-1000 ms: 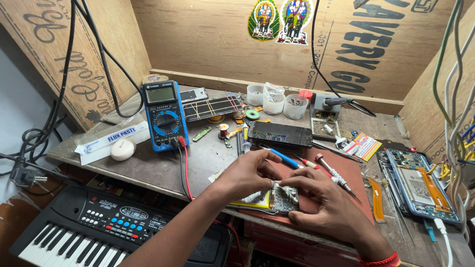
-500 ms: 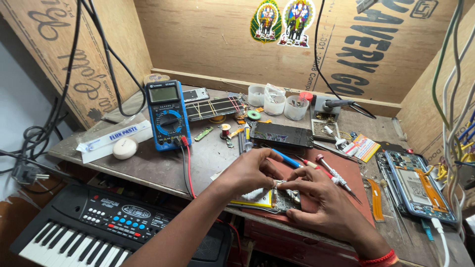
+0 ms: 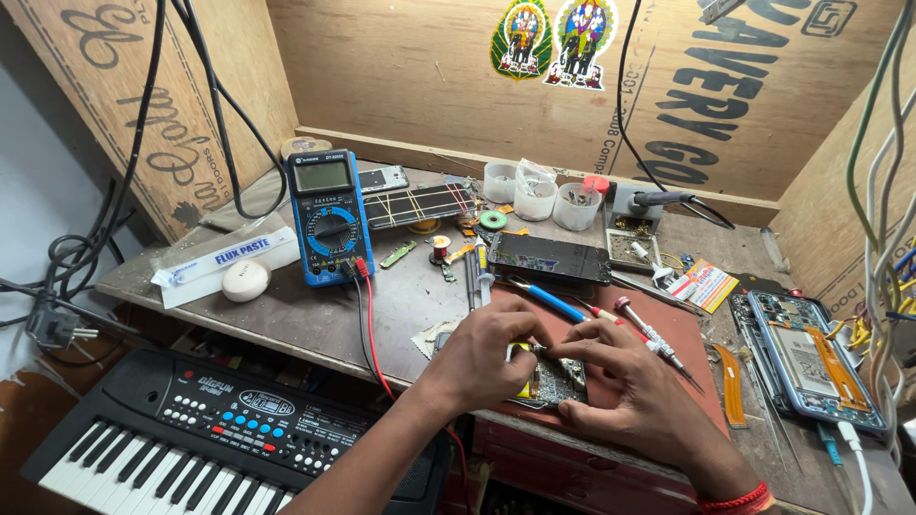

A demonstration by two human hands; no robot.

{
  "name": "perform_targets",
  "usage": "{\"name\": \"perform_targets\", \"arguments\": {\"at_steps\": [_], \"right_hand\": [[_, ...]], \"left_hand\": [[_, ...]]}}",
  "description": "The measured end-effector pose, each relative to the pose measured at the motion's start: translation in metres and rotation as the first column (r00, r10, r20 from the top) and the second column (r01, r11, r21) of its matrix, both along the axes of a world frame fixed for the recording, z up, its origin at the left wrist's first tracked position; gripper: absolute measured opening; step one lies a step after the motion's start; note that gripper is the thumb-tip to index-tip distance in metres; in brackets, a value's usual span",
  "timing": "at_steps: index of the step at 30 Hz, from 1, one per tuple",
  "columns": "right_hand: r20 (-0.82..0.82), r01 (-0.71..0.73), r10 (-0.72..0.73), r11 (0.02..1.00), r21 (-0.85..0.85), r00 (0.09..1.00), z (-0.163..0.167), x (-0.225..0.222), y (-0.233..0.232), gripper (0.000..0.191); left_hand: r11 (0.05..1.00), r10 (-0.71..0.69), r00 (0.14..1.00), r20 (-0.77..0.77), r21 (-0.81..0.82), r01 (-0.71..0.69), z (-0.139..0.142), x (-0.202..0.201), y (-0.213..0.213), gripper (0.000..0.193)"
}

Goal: The person works at a cluttered repair bench on a disassembled smartphone motherboard. They use a soldering iron to work on the board, hold it steady with one hand, reposition it, and use a multimeter with probes to test the board, handling the battery and other phone components.

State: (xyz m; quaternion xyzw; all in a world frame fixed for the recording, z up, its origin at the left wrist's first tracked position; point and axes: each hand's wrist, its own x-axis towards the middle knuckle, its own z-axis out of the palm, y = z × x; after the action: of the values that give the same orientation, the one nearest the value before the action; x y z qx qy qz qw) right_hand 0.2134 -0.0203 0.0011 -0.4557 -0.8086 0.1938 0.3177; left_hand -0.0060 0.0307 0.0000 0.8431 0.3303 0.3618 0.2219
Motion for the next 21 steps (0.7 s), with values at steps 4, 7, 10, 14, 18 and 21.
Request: {"name": "perform_targets", "arguments": {"at_steps": [4,7,10,14,18,21], "right_hand": [[0.017,0.014,-0.014,1.000,-0.027,1.000,-0.001,0.000,0.000,0.053],[0.001,-0.017,0.017,1.000,0.013,1.000,-0.002,0.001,0.001,0.051],[-0.016,-0.033,0.033,0.999,0.031,0.999,-0.004,0.001,0.002,0.049],[-0.020,-0.020,0.020,1.000,0.021,1.000,-0.006,0.001,0.004,0.048],[-0.019,-0.017,0.017,1.000,0.026,1.000,-0.007,0.001,0.003,0.048],[-0.019,0.000,0.000,1.000,-0.012,1.000,-0.005,0.000,0.003,0.048]], "left_hand": [[0.996,0.078,0.997,0.025,0.040,-0.079,-0.002,0.000,-0.003,0.014],[0.986,0.095,0.993,0.070,0.133,-0.103,-0.007,0.001,-0.002,0.016],[0.981,0.115,0.990,0.084,0.148,-0.127,-0.011,0.001,0.001,0.017],[0.984,0.119,0.988,0.098,0.121,-0.131,-0.012,0.000,0.006,0.017],[0.983,0.111,0.993,0.038,0.144,-0.115,-0.012,0.001,0.008,0.018],[0.984,0.103,0.995,0.005,0.143,-0.103,-0.013,-0.001,0.008,0.020]]}}
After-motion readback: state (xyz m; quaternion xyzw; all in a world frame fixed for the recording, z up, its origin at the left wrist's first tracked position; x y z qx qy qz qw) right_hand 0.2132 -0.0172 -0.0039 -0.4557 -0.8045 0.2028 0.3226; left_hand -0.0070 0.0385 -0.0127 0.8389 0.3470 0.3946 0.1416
